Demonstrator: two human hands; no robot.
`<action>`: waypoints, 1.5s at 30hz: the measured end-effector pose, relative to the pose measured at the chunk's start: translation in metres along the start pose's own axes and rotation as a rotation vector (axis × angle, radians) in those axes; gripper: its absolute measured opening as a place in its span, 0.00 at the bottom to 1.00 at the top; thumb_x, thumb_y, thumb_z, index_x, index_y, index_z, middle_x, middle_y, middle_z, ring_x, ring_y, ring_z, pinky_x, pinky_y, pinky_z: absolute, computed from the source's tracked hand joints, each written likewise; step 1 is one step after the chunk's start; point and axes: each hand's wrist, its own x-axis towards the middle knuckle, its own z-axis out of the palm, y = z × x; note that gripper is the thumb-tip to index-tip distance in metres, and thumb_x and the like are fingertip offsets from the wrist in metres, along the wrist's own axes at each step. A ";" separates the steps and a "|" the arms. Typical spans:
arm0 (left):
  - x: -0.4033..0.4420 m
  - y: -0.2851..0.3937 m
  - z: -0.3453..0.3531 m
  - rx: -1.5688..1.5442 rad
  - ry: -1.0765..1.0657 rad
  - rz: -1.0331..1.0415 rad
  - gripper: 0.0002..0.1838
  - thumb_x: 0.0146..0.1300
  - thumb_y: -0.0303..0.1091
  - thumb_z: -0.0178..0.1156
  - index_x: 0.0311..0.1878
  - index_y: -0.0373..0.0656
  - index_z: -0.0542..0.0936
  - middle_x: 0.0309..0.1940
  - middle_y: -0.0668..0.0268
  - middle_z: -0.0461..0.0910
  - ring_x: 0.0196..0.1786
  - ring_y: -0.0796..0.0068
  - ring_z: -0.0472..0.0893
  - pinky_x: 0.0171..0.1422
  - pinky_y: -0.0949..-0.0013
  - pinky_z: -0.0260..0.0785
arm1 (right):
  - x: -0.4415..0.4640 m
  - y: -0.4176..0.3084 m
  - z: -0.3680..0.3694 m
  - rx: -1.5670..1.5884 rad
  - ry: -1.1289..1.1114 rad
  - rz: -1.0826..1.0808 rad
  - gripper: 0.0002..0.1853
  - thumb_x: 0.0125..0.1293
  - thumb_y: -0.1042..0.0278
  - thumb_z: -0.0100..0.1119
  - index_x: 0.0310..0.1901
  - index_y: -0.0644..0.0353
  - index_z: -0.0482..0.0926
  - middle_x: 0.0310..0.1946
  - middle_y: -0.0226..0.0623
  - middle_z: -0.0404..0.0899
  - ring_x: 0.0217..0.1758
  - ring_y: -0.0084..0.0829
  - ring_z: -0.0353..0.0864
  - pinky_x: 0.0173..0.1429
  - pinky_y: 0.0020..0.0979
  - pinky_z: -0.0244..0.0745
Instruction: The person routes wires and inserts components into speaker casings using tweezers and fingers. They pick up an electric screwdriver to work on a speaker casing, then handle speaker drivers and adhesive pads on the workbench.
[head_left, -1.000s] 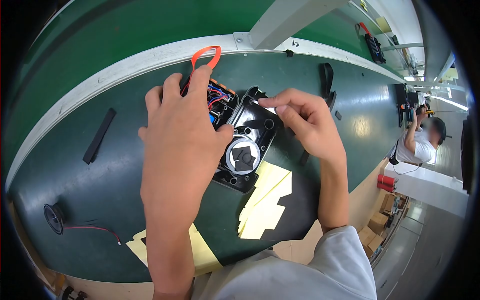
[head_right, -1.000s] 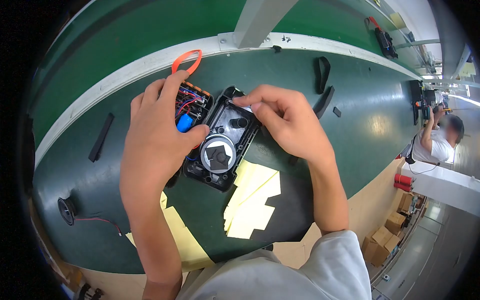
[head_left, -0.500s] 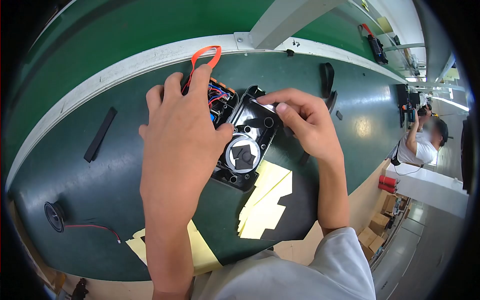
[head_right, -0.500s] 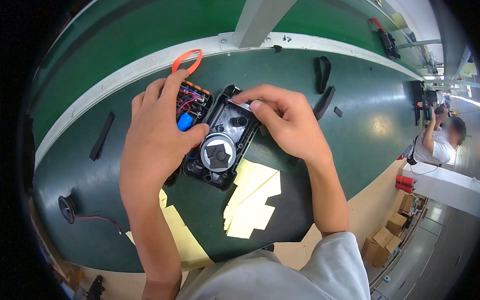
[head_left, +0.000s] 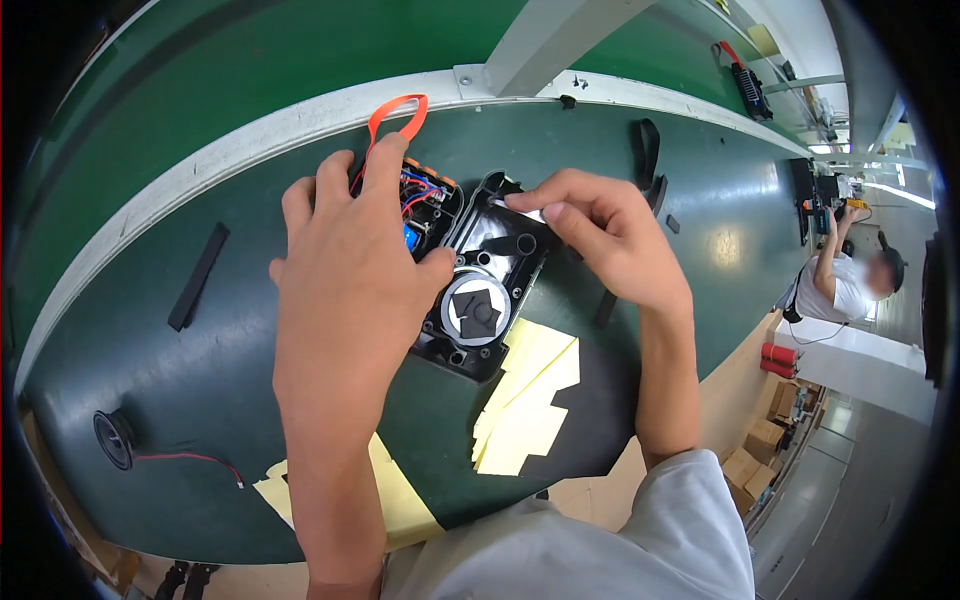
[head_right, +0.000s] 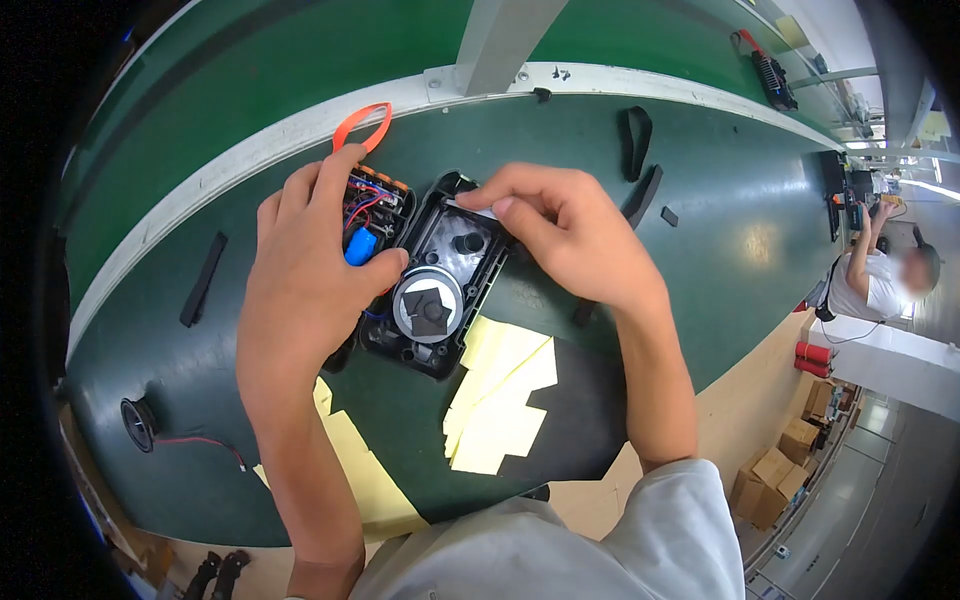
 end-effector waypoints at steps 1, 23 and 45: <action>0.000 -0.001 0.000 0.004 0.005 0.007 0.43 0.50 0.32 0.72 0.72 0.53 0.68 0.68 0.61 0.70 0.70 0.55 0.67 0.72 0.56 0.67 | -0.002 0.001 0.000 0.005 -0.001 0.008 0.11 0.71 0.78 0.51 0.47 0.66 0.84 0.25 0.25 0.76 0.26 0.13 0.62 0.31 0.23 0.61; 0.009 -0.038 -0.035 -0.215 0.111 0.244 0.11 0.60 0.39 0.68 0.38 0.41 0.85 0.65 0.52 0.75 0.69 0.51 0.71 0.72 0.56 0.60 | -0.015 0.022 0.003 0.541 0.079 -0.066 0.16 0.73 0.66 0.59 0.57 0.65 0.76 0.31 0.32 0.78 0.22 0.16 0.70 0.23 0.18 0.58; 0.020 -0.015 0.030 -0.228 0.354 0.206 0.12 0.58 0.35 0.66 0.36 0.33 0.87 0.59 0.47 0.76 0.64 0.44 0.68 0.63 0.44 0.59 | -0.009 0.041 0.027 0.624 0.083 -0.202 0.15 0.73 0.61 0.59 0.50 0.58 0.66 0.32 0.28 0.66 0.17 0.13 0.61 0.15 0.15 0.52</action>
